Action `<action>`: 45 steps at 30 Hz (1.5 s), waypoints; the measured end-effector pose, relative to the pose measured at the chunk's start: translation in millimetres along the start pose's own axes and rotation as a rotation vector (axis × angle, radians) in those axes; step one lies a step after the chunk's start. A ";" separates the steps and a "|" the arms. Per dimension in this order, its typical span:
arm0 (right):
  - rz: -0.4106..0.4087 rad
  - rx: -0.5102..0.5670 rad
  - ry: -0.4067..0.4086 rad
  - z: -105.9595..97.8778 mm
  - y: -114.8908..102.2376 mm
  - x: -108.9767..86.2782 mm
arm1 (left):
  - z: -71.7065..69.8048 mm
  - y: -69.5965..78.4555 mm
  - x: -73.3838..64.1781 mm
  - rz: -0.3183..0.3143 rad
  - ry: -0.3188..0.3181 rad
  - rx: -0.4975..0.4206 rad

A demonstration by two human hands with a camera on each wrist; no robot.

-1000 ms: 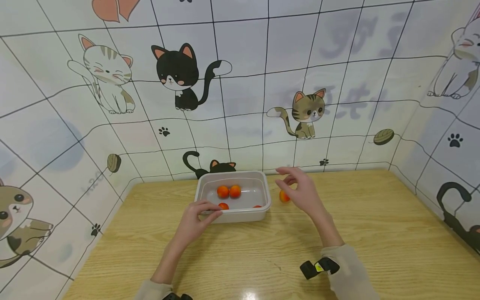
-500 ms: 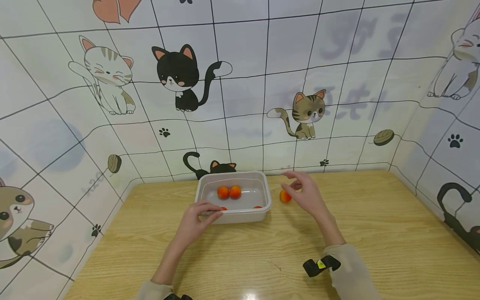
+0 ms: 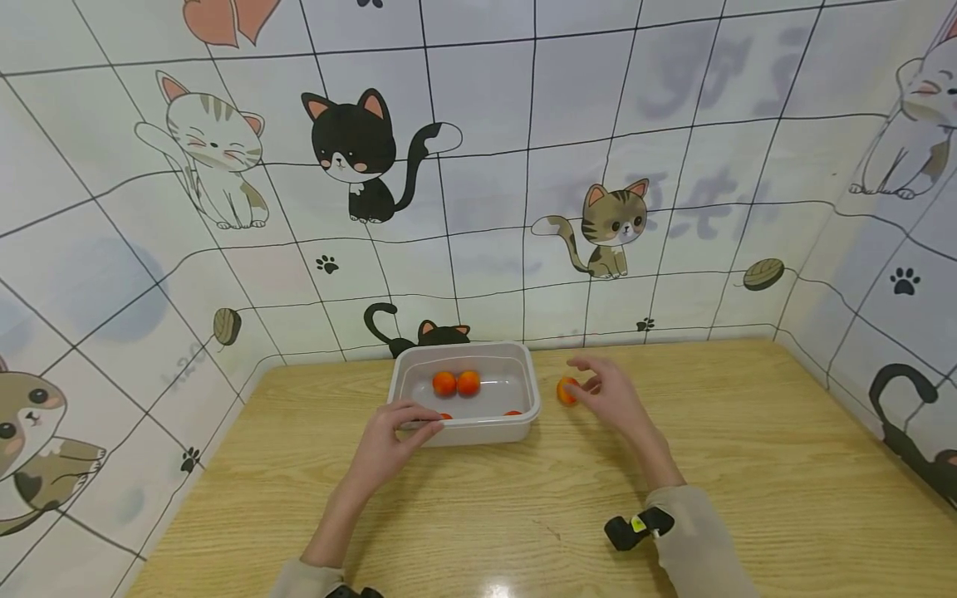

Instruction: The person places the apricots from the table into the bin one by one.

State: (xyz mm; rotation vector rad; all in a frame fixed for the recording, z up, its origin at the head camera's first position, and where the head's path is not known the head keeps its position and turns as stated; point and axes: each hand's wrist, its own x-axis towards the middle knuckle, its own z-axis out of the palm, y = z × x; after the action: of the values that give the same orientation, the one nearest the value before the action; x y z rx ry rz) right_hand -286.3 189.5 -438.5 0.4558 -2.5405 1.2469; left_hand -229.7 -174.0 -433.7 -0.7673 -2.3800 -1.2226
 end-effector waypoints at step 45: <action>0.081 -0.004 -0.057 2.3 3.2 1.6 | -0.5 2.3 -1.7 -0.022 0.000 -0.003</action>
State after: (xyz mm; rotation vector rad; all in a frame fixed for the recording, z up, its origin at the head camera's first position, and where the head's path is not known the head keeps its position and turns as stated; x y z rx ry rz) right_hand -289.3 189.3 -441.6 0.3963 -2.6334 1.2735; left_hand -226.9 -173.8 -432.8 -0.7433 -2.3932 -1.2352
